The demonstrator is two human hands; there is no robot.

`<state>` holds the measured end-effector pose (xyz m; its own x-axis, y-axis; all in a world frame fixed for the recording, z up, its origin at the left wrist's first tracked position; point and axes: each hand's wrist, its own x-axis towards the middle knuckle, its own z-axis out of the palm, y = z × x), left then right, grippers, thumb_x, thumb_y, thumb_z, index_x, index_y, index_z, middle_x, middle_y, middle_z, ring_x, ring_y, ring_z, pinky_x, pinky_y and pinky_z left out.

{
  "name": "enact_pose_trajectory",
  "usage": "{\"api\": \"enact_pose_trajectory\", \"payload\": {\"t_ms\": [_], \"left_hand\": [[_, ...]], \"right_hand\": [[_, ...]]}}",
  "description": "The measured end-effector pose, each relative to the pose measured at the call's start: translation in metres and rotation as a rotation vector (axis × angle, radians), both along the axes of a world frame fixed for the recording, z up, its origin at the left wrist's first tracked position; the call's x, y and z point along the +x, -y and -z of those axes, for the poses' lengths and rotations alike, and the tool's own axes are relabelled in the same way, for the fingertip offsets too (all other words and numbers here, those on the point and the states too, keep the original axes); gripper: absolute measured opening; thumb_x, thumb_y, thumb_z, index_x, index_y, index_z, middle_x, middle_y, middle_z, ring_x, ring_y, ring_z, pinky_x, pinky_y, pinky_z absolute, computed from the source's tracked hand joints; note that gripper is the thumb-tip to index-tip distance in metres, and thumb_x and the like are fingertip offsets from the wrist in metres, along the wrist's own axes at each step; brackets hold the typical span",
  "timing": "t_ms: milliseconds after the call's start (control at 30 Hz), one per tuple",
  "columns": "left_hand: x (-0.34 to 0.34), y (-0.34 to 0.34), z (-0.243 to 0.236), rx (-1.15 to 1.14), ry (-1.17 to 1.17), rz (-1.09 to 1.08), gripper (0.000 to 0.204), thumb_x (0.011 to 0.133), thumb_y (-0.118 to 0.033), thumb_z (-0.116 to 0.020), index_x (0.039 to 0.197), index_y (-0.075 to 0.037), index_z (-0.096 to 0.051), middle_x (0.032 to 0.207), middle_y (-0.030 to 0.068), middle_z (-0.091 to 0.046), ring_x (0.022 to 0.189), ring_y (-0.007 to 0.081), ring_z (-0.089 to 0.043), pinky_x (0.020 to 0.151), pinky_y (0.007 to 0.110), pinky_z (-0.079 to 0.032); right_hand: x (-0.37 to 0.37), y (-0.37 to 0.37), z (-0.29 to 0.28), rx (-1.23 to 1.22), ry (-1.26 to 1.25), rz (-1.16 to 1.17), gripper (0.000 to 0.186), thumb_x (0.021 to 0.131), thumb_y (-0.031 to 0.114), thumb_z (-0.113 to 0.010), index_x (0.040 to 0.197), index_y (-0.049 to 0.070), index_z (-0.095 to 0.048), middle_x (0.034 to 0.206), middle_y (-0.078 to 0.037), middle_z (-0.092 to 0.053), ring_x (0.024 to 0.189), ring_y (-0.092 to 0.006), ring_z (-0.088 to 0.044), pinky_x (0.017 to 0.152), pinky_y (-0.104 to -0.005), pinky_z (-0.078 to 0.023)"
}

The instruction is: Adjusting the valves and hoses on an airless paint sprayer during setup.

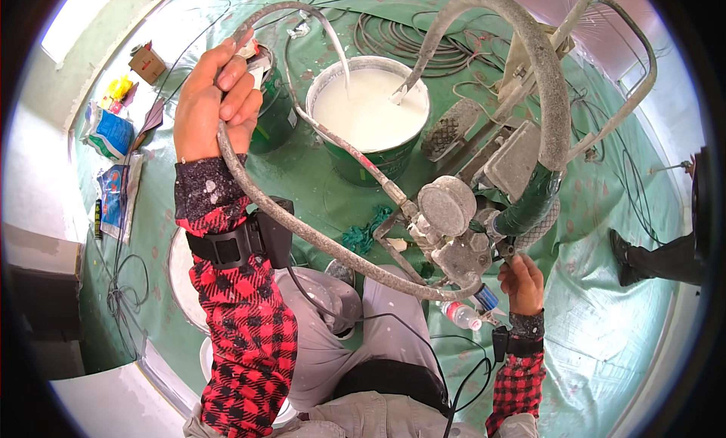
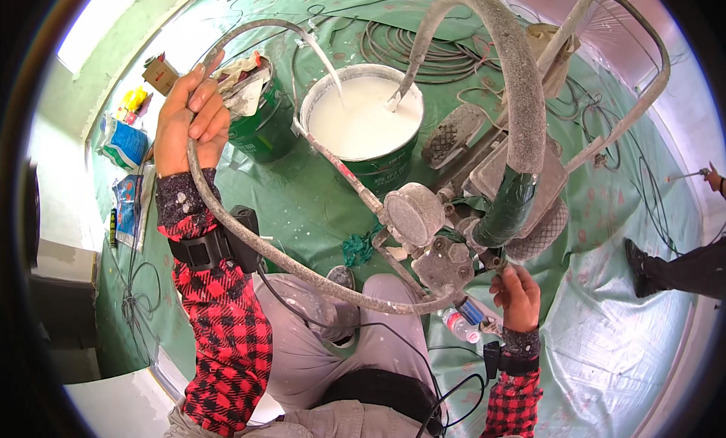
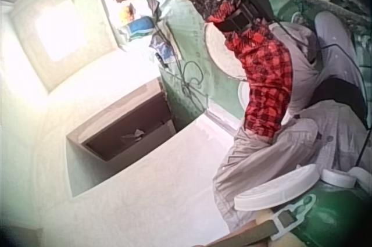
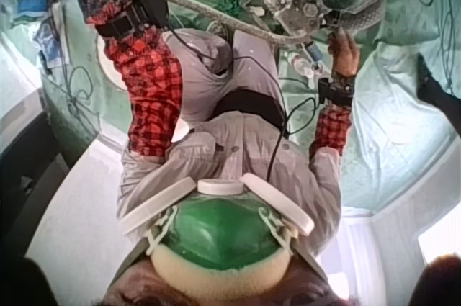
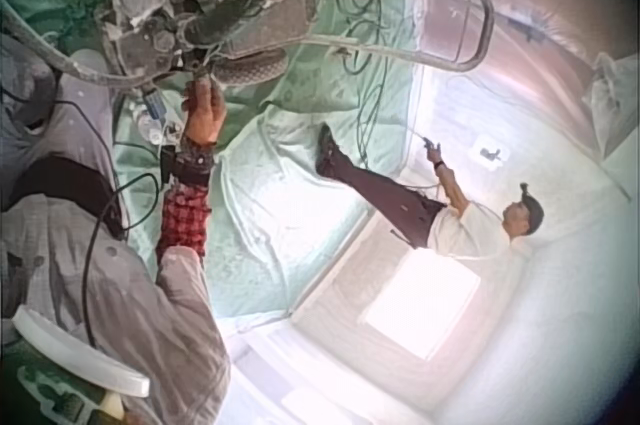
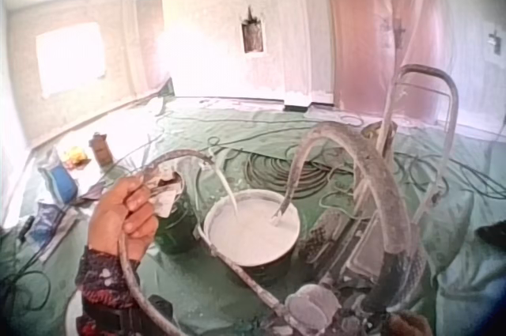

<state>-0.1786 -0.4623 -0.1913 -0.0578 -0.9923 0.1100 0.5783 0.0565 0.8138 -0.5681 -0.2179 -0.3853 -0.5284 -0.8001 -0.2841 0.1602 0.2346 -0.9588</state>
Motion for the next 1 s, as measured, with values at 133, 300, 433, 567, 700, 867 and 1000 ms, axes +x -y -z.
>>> {"api": "enact_pose_trajectory", "payload": {"t_ms": [133, 300, 433, 567, 700, 867, 1000], "left_hand": [[0.0, 0.0, 0.001, 0.011, 0.005, -0.02, 0.025, 0.094, -0.013, -0.049, 0.111, 0.005, -0.052, 0.062, -0.0027, -0.037, 0.042, 0.0057, -0.026, 0.039, 0.022, -0.021], [-0.007, -0.002, -0.003, 0.011, 0.028, -0.064, 0.037, 0.097, -0.014, -0.041, 0.126, 0.01, -0.042, 0.061, -0.0045, -0.036, 0.037, 0.003, -0.026, 0.035, 0.019, -0.025], [0.002, 0.001, 0.001, -0.012, 0.001, 0.011, 0.023, 0.094, -0.012, -0.047, 0.11, 0.005, -0.051, 0.064, -0.0025, -0.037, 0.042, 0.0056, -0.026, 0.039, 0.022, -0.022], [0.001, 0.002, 0.001, -0.01, 0.004, 0.006, 0.021, 0.094, -0.012, -0.047, 0.107, 0.004, -0.05, 0.064, -0.0025, -0.037, 0.042, 0.0056, -0.027, 0.039, 0.022, -0.022], [0.002, 0.004, 0.004, -0.009, 0.006, 0.011, 0.017, 0.094, -0.011, -0.047, 0.103, 0.003, -0.049, 0.064, -0.0023, -0.037, 0.042, 0.0056, -0.027, 0.039, 0.022, -0.022], [0.002, 0.003, 0.004, -0.019, -0.002, 0.003, 0.015, 0.094, -0.011, -0.048, 0.101, 0.002, -0.049, 0.064, -0.0024, -0.037, 0.041, 0.0055, -0.027, 0.038, 0.022, -0.022], [0.001, 0.002, 0.0, -0.006, 0.008, -0.007, 0.015, 0.094, -0.011, -0.048, 0.102, 0.002, -0.049, 0.063, -0.0027, -0.037, 0.041, 0.0055, -0.027, 0.038, 0.022, -0.022]], "right_hand": [[-0.009, -0.002, -0.006, 0.162, 0.199, -0.066, 0.044, 0.096, 0.041, -0.049, 0.09, -0.001, -0.06, 0.065, -0.009, -0.061, 0.05, -0.0151, -0.054, 0.043, -0.0246, -0.036], [-0.011, -0.003, 0.0, 0.158, 0.169, -0.08, 0.043, 0.097, 0.04, -0.048, 0.091, -0.001, -0.06, 0.063, -0.008, -0.06, 0.049, -0.0143, -0.052, 0.043, -0.0247, -0.036], [-0.009, -0.003, 0.002, 0.028, 0.117, -0.102, 0.035, 0.095, 0.032, -0.053, 0.098, -0.002, -0.059, 0.069, -0.006, -0.059, 0.053, -0.0115, -0.052, 0.046, -0.0233, -0.037], [0.003, -0.001, -0.006, -0.057, -0.021, -0.083, 0.034, 0.093, 0.029, -0.058, 0.102, -0.003, -0.057, 0.075, -0.006, -0.061, 0.056, -0.0106, -0.053, 0.048, -0.023, -0.038], [-0.002, -0.001, -0.006, -0.034, 0.047, -0.051, 0.034, 0.092, 0.029, -0.06, 0.104, -0.003, -0.057, 0.077, -0.005, -0.061, 0.059, -0.0105, -0.055, 0.049, -0.0227, -0.039], [-0.021, -0.007, -0.001, 0.135, 0.253, -0.142, 0.03, 0.09, 0.021, -0.061, 0.109, -0.002, -0.055, 0.083, -0.005, -0.062, 0.065, -0.012, -0.057, 0.052, -0.0225, -0.04], [-0.007, -0.003, -0.004, 0.03, 0.057, -0.18, 0.029, 0.09, 0.02, -0.06, 0.109, -0.002, -0.054, 0.087, -0.005, -0.062, 0.068, -0.0122, -0.057, 0.053, -0.023, -0.04]]}}
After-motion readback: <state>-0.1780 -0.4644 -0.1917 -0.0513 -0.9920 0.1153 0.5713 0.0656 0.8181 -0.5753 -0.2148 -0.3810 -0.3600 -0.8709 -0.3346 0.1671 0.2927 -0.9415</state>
